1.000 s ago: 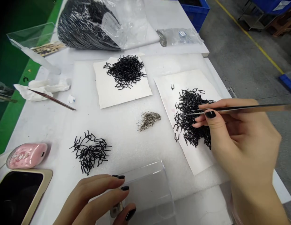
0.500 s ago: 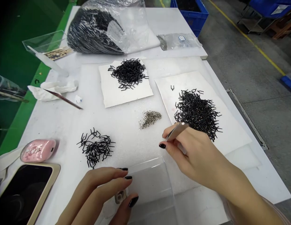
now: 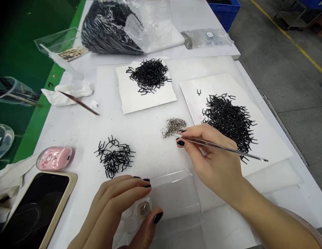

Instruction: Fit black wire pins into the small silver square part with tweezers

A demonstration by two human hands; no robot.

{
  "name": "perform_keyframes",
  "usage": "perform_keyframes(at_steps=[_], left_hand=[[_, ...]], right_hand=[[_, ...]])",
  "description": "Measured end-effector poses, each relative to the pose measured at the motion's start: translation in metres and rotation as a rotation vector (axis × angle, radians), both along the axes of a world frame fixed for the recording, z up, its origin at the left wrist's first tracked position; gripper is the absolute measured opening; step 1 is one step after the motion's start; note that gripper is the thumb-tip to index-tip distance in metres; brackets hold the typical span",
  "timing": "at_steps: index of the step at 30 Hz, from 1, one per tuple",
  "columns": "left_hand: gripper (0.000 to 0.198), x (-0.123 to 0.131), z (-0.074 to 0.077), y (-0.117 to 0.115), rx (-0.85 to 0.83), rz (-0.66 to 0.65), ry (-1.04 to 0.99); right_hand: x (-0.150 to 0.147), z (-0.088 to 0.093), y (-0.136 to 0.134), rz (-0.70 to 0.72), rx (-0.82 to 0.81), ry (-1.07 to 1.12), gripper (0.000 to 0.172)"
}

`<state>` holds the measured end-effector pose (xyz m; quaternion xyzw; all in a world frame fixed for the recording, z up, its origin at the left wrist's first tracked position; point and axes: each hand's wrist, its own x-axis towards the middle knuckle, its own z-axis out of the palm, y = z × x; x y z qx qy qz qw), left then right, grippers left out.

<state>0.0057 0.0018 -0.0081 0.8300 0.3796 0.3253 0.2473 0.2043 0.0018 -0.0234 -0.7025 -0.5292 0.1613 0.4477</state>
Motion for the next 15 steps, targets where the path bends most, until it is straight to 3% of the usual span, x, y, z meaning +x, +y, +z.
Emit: perform_keyframes(at_steps=[7, 12, 15], left_hand=[[0.028, -0.001, -0.003, -0.001, 0.009, -0.007, 0.018], [0.025, 0.007, -0.003, -0.004, -0.039, 0.108, -0.036], [0.025, 0.006, -0.001, -0.002, -0.041, 0.061, -0.013]], right_hand=[[-0.002, -0.001, 0.005, -0.03, -0.022, 0.024, 0.006], [0.001, -0.006, 0.008, -0.017, -0.037, 0.028, 0.007], [0.003, -0.005, 0.008, 0.003, -0.045, 0.048, 0.006]])
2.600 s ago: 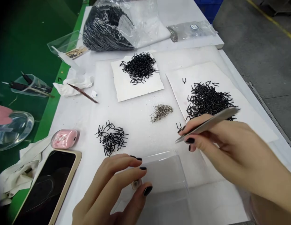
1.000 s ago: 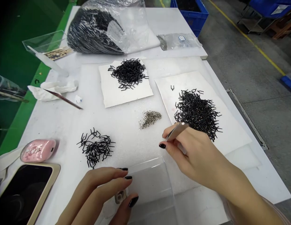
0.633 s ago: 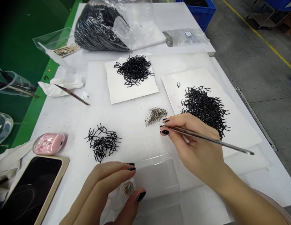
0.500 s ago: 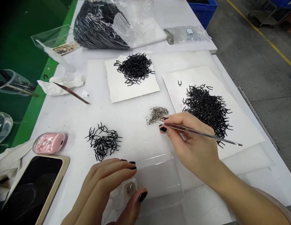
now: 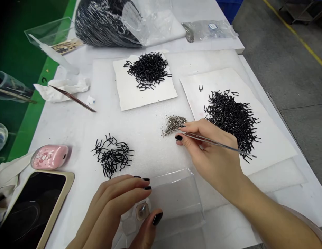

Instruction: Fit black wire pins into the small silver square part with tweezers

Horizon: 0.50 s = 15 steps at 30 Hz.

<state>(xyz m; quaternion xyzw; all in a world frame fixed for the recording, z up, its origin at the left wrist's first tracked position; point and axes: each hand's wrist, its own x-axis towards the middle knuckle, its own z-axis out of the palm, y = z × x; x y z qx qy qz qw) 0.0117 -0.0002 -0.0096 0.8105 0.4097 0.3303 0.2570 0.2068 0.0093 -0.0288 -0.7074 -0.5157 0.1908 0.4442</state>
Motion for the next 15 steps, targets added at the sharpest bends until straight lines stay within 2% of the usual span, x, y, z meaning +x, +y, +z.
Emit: perform_keyframes(at_steps=[9, 12, 15], left_hand=[[0.03, -0.013, 0.003, 0.009, -0.004, -0.152, 0.072], [0.03, -0.015, 0.006, 0.011, -0.028, -0.184, 0.062], [0.027, -0.014, 0.01, 0.009, -0.115, -0.156, 0.029]], right_hand=[[0.002, 0.002, 0.001, 0.04, 0.027, 0.079, 0.009], [0.003, 0.01, -0.002, 0.07, 0.122, 0.196, 0.012], [0.004, 0.022, -0.012, 0.143, 0.224, 0.372, 0.016]])
